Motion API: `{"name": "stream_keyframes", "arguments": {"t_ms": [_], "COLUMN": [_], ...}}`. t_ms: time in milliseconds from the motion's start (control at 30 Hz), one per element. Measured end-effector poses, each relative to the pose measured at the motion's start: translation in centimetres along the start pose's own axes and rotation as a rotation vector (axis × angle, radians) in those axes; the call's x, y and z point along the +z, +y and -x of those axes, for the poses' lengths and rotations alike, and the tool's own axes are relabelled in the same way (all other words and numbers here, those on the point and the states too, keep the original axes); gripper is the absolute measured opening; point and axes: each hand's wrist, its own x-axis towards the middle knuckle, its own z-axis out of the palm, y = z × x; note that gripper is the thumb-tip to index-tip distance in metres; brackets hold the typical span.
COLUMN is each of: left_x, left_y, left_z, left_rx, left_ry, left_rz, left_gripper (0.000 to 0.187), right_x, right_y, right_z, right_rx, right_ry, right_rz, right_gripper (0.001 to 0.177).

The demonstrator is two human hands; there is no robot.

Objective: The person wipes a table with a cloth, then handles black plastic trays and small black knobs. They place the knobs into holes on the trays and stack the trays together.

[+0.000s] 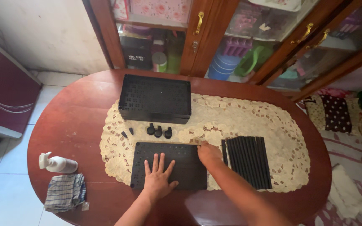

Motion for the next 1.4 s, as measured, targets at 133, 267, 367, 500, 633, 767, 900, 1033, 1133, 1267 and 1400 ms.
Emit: {"name": "stream_keyframes", "arguments": {"t_ms": [133,267,367,500,633,767,900,1033,1133,1267,1400], "left_x": [-0.6,-0.8,-1.1,-1.1,-0.5,-0.1,-0.2,-0.2,-0.6,-0.9,-1.0], "left_y": [0.1,0.2,0.4,0.3,0.1,0.1,-0.1,0.0,0.2,0.5,0.4], "left_z": [0.3,0.3,0.1,0.1,0.0,-0.1,0.0,-0.1,0.0,0.1,0.1], "left_rx": [0.003,-0.005,-0.015,-0.011,-0.008,-0.002,-0.007,-0.007,-0.008,-0.017,-0.014], "left_ry": [-0.014,-0.031,-0.065,-0.071,-0.042,-0.031,-0.038,-0.037,-0.045,-0.06,-0.052], "left_rz": [-0.012,-0.037,-0.047,-0.057,-0.045,-0.034,-0.026,-0.02,-0.027,-0.027,-0.033], "left_gripper": [0.09,0.09,0.09,0.089,0.088,0.089,0.089,0.089,0.089,0.089,0.089], "right_x": [-1.3,-4.4,-6.0,-5.0,-2.7,-0.5,0.9,1.8,2.1,1.5,-1.9], "right_y": [-0.4,0.2,1.4,2.6,2.5,2.8,1.8,1.4,0.7,0.7,1.6], "right_z": [0.4,2.3,2.5,1.3,-0.5,-0.8,-1.2,-1.0,-1.2,-0.8,-1.2], "right_rx": [0.006,-0.173,-0.432,-0.564,-0.5,-0.382,-0.211,-0.141,-0.048,-0.052,-0.056], "right_ry": [-0.055,-0.093,-0.091,-0.103,-0.106,-0.043,-0.018,0.061,0.045,0.03,-0.22], "right_rz": [0.033,0.102,0.221,0.304,0.239,0.099,0.001,-0.149,-0.197,-0.184,-0.217], "right_gripper": [0.049,0.06,0.056,0.045,0.041,0.038,0.039,0.038,0.038,0.043,0.054]}}
